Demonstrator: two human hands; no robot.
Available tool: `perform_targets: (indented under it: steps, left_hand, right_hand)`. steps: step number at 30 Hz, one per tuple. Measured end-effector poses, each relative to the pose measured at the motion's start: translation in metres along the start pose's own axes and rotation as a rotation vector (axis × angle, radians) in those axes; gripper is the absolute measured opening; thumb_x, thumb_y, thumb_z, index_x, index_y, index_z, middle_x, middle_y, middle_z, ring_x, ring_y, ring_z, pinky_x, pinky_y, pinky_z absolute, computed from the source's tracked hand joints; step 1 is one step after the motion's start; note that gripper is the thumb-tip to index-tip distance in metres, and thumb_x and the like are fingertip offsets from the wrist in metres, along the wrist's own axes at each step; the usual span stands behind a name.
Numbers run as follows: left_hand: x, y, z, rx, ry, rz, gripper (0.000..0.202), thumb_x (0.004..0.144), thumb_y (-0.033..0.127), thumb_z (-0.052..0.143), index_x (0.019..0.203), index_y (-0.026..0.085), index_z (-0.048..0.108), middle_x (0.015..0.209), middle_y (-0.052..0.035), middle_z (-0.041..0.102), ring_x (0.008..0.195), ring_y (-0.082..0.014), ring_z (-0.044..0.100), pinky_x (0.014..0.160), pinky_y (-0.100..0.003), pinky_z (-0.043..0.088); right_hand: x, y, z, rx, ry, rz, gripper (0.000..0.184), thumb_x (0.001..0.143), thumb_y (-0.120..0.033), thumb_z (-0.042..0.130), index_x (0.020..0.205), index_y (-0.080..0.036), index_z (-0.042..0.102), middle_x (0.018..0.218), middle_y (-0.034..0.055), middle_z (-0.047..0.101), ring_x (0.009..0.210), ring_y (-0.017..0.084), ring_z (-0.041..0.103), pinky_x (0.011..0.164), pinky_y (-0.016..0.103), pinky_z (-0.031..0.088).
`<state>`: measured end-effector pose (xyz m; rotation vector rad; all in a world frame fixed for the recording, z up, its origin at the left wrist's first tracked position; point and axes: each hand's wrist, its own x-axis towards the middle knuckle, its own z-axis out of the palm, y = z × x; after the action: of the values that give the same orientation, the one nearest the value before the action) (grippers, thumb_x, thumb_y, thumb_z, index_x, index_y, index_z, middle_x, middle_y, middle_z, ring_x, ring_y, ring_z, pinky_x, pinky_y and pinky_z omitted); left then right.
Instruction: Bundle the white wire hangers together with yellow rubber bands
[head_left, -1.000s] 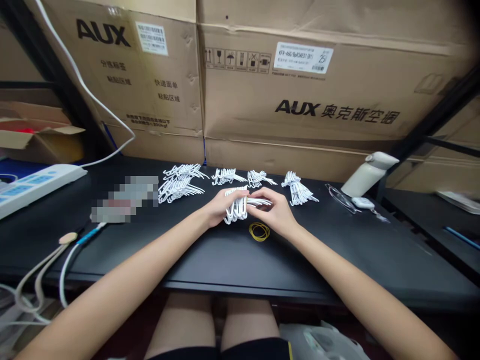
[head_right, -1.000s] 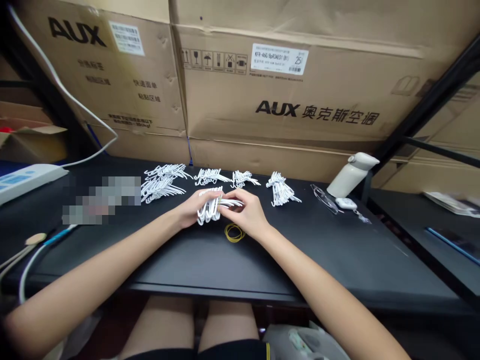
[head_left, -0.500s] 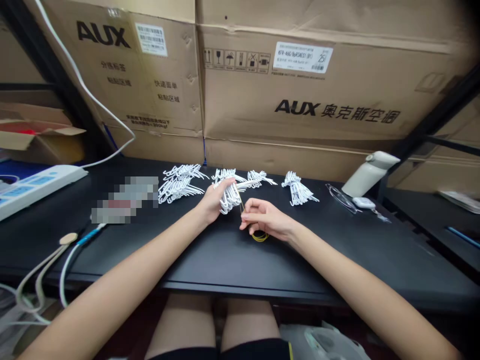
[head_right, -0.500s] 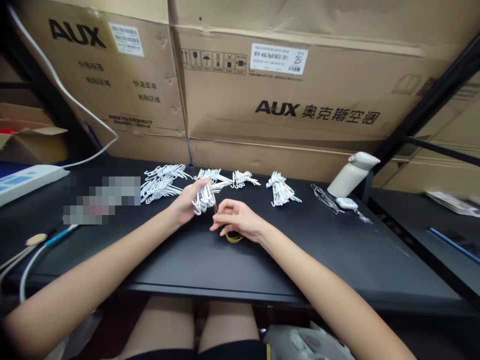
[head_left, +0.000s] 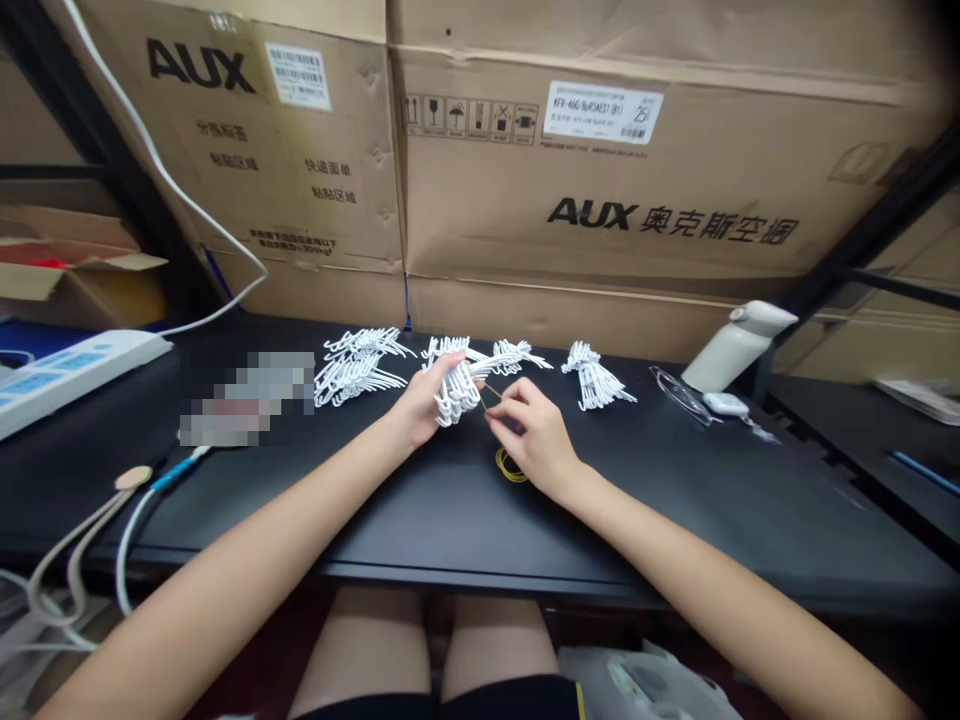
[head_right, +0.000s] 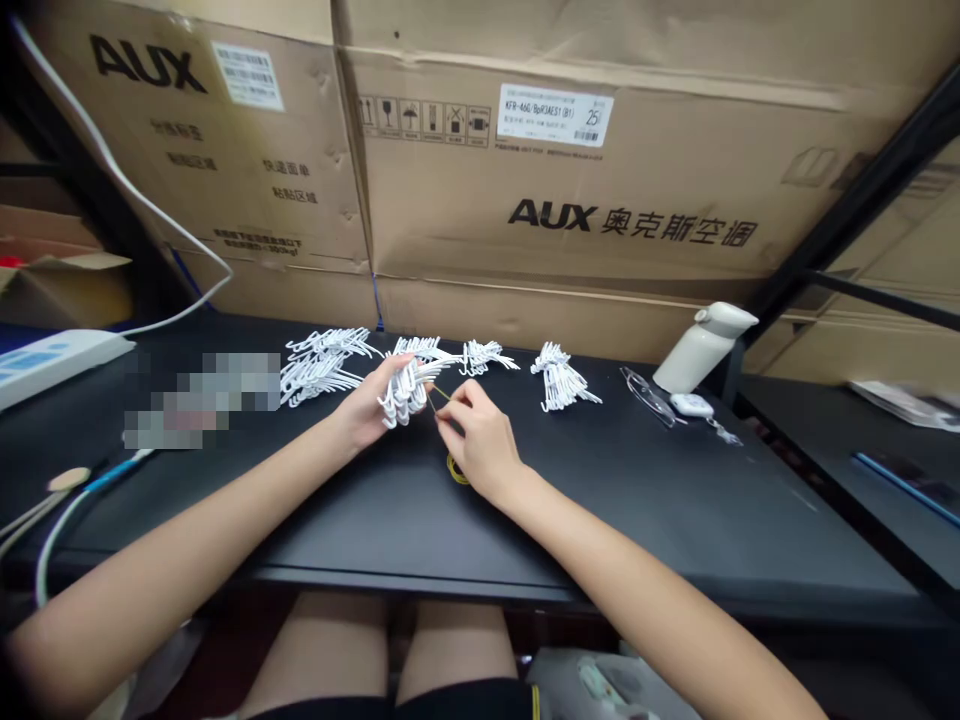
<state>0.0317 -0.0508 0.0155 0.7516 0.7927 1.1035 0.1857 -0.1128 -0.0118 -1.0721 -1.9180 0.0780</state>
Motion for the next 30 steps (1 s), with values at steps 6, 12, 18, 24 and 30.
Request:
perform_targets:
  steps: [6,12,18,24,30]
  left_hand:
    - [0.001,0.002,-0.001,-0.017,-0.009,-0.015,0.012,0.081,0.025,0.057,0.081,0.013,0.059,0.066,-0.0036,0.066,0.061,-0.0165,0.067,0.051,-0.024,0.054]
    - [-0.002,0.002,0.000,0.006,-0.074,-0.022,0.014,0.081,0.028,0.056,0.083,0.013,0.058,0.072,-0.0045,0.067,0.065,-0.0183,0.068,0.046,-0.023,0.052]
    - [-0.005,-0.004,-0.001,0.087,-0.206,-0.018,0.015,0.079,0.029,0.057,0.080,0.014,0.057,0.060,-0.0016,0.062,0.055,-0.0169,0.066,0.041,-0.022,0.051]
    - [-0.004,-0.007,0.000,0.141,-0.261,-0.055,0.017,0.075,0.028,0.061,0.079,0.012,0.059,0.060,-0.0028,0.063,0.048,-0.0141,0.063,0.041,-0.020,0.049]
    - [-0.005,-0.007,0.000,0.167,-0.309,-0.107,0.017,0.072,0.028,0.064,0.076,0.012,0.060,0.059,-0.0014,0.061,0.048,-0.0111,0.061,0.046,-0.019,0.050]
  right_hand:
    - [0.002,-0.006,-0.006,-0.006,-0.017,-0.399,0.013,0.085,-0.010,0.051,0.079,-0.020,0.058,0.099,0.0094,0.062,0.105,0.023,0.054,0.088,0.041,0.046]
    - [0.004,-0.001,-0.012,0.265,-0.091,-0.089,0.002,0.090,-0.020,0.048,0.088,-0.021,0.049,0.073,0.0010,0.061,0.065,0.013,0.060,0.065,0.027,0.049]
    - [0.006,0.002,-0.014,0.373,-0.031,-0.015,0.002,0.092,-0.023,0.045,0.092,-0.022,0.044,0.061,-0.0038,0.058,0.057,0.012,0.061,0.062,0.026,0.051]
    - [0.006,0.009,-0.024,0.233,0.186,-0.145,0.007,0.090,-0.020,0.050,0.096,-0.022,0.051,0.063,-0.0039,0.056,0.045,0.008,0.054,0.045,0.021,0.044]
    - [0.019,0.008,-0.047,0.357,0.082,0.055,0.012,0.088,-0.032,0.055,0.085,-0.020,0.053,0.054,-0.0060,0.051,0.039,0.007,0.048,0.041,0.022,0.039]
